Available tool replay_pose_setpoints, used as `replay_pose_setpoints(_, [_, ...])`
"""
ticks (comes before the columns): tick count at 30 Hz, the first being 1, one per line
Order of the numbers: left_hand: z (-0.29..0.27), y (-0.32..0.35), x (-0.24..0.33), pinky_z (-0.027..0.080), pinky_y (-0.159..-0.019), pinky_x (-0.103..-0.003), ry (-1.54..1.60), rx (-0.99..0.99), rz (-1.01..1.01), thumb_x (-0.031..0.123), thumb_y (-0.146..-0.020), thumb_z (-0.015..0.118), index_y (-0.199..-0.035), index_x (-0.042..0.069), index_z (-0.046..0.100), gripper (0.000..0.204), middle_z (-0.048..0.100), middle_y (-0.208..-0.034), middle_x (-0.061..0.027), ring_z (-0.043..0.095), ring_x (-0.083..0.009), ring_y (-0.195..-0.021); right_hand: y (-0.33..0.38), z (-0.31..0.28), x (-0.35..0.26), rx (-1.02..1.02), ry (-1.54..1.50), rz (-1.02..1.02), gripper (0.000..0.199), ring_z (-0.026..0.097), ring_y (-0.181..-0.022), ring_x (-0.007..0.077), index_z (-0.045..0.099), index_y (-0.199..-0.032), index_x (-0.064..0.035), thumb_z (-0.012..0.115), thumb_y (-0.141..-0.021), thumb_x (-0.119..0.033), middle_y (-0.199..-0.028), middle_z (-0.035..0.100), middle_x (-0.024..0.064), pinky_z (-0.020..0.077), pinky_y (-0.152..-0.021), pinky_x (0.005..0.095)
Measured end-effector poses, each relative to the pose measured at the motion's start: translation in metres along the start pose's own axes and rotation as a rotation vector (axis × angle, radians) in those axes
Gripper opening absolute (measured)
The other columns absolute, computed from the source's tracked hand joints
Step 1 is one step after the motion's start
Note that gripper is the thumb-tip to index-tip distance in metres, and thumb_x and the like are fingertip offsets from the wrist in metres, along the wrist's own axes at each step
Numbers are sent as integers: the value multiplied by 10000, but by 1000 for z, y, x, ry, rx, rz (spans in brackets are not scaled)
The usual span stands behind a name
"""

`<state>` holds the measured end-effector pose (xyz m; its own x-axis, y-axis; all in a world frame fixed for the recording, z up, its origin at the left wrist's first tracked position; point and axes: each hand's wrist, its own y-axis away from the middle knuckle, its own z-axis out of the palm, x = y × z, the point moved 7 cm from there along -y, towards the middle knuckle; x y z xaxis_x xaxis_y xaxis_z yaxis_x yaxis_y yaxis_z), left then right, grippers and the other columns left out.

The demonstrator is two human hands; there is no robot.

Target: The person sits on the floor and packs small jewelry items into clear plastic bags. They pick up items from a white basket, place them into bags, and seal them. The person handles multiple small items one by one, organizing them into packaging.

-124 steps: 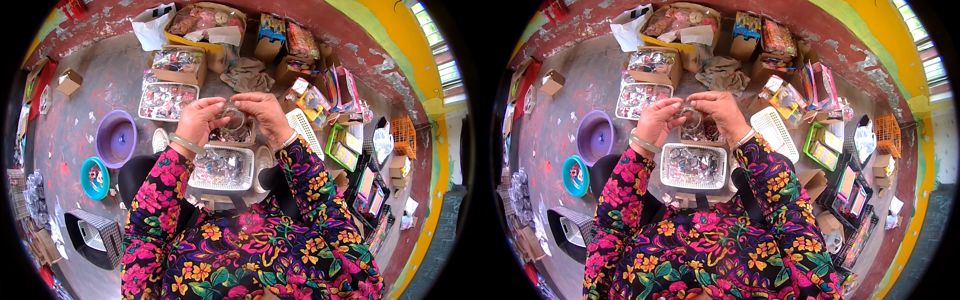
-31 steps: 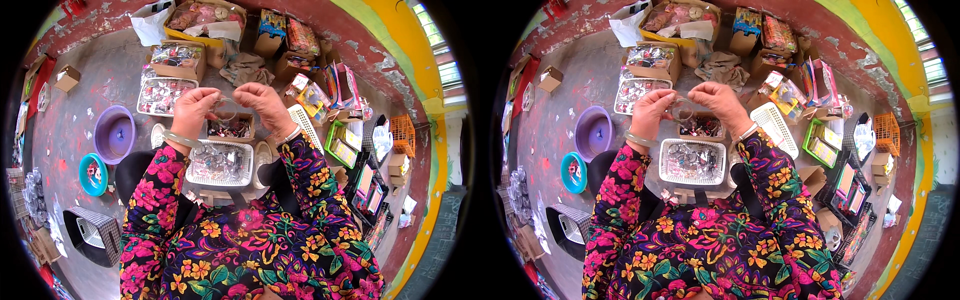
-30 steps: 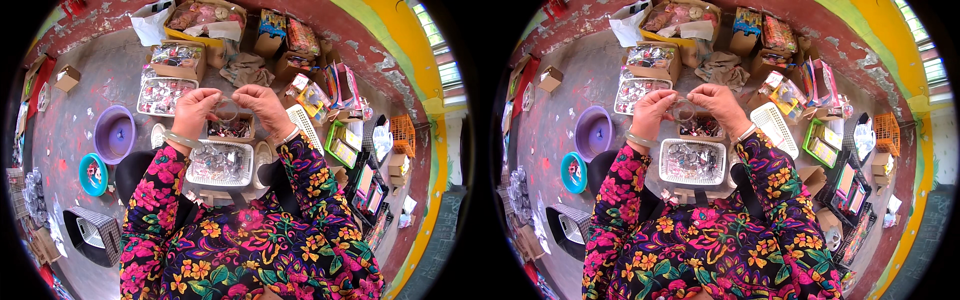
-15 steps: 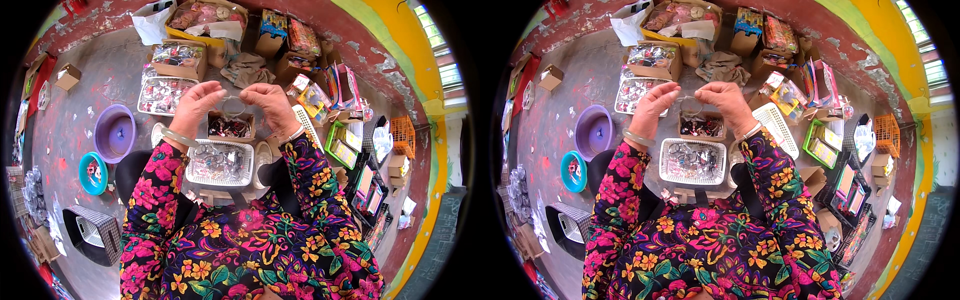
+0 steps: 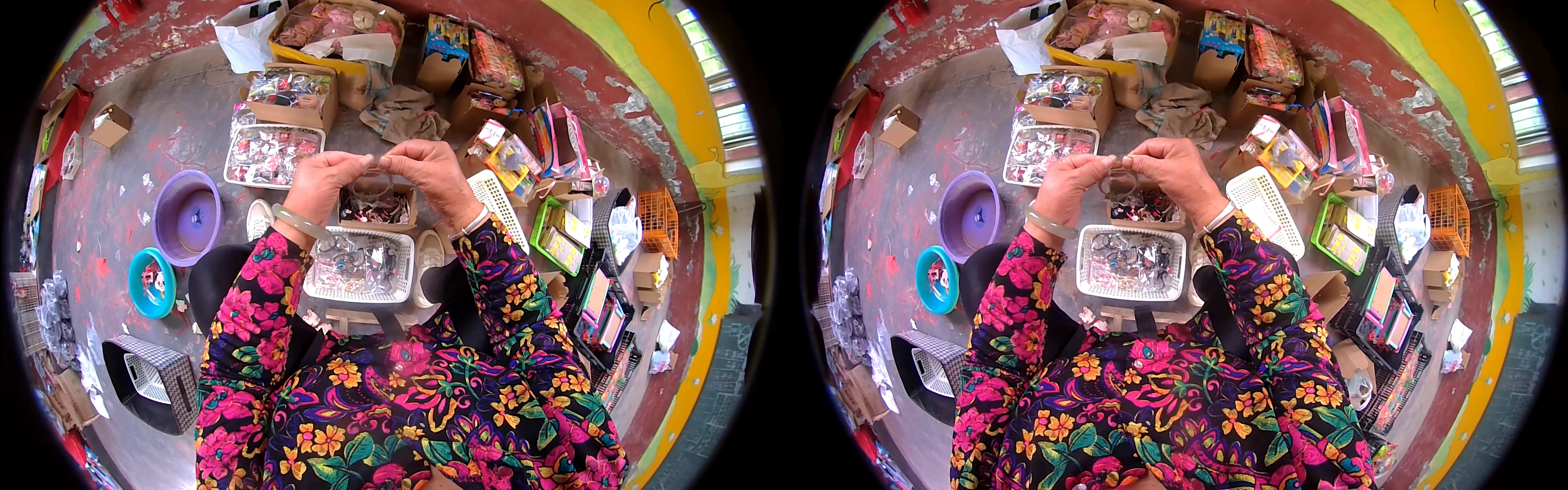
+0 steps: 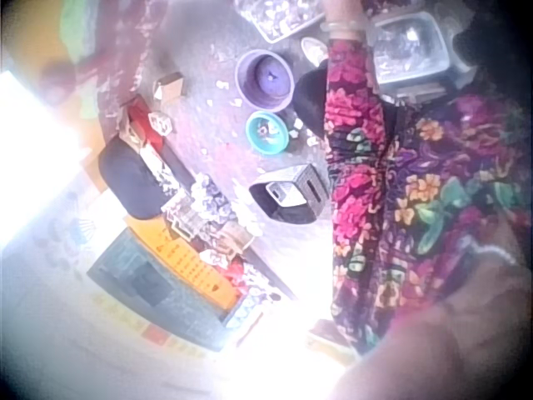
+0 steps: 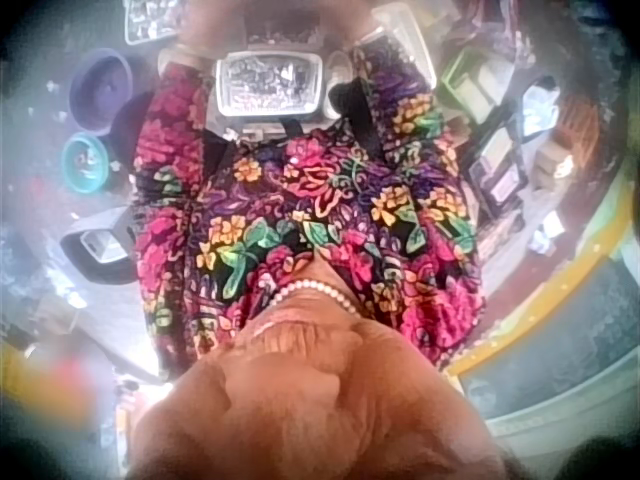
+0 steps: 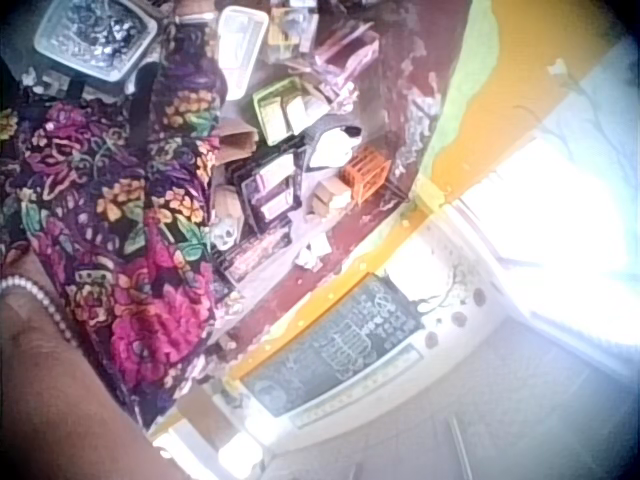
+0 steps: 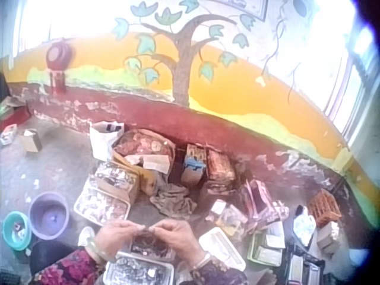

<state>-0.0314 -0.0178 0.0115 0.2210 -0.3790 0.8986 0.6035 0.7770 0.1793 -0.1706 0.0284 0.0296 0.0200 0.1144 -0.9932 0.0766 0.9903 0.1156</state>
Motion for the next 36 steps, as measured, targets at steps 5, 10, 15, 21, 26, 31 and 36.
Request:
replay_pose_setpoints(5, [3, 1, 4, 489, -683, -225, 45, -35, -9, 132, -848, 593, -863, -52, 631, 189, 646, -822, -88, 611, -128, -722, 1, 1, -2, 6, -28, -11, 107, 545, -715, 66, 662, -822, 11, 655, -780, -88, -757, 631, 18, 418, -658, 201])
replay_pose_setpoints(10, [5, 4, 7, 487, -691, -242, 17, -39, -31, 194, -881, 548, -897, -49, 622, 254, 641, -822, -102, 624, -148, -753, -1, -3, 3, -9, -111, -7, 97, 550, -689, 74, 662, -822, -5, 660, -774, -89, -755, 630, 20, 426, -652, 211])
replay_pose_setpoints(15, [4, 4, 3, 465, -755, -268, 217, -74, -167, 271, -895, 517, -969, -36, 605, 329, 646, -877, -112, 623, -179, -875, 1, -7, 14, 49, -330, 144, 110, 512, -638, 68, 650, -803, -32, 651, -786, -141, -707, 601, 0, 417, -618, 203])
replay_pose_setpoints(21, [2, 0, -4, 449, -702, -240, 48, -16, -63, 250, -867, 567, -953, -15, 610, 282, 643, -879, -89, 592, -137, -806, -3, -12, 18, 72, -337, 130, 112, 505, -626, 69, 648, -794, -37, 654, -786, -148, -712, 605, 3, 408, -601, 205])
replay_pose_setpoints(26, [-7, -4, -4, 442, -730, -215, -38, -6, 5, 150, -853, 584, -930, -14, 623, 186, 641, -900, -72, 598, -114, -829, -3, -8, 9, 78, -247, 79, 127, 503, -630, 65, 653, -781, -29, 661, -782, -156, -698, 605, 2, 393, -597, 201])
replay_pose_setpoints(31, [-4, 0, 4, 418, -697, -207, -63, -3, 3, 131, -850, 576, -909, -26, 625, 174, 634, -852, -59, 578, -100, -791, 1, -10, 3, 63, -220, 39, 137, 510, -634, 68, 654, -784, -18, 655, -782, -155, -691, 604, 6, 400, -599, 203])
replay_pose_setpoints(36, [10, -1, 9, 430, -741, -222, -37, -115, 2, 107, -854, 555, -925, -36, 612, 169, 638, -865, -79, 585, -124, -793, 15, -16, -8, 71, -194, 57, 149, 531, -630, 72, 650, -788, -12, 668, -758, -157, -682, 600, 5, 416, -601, 206])
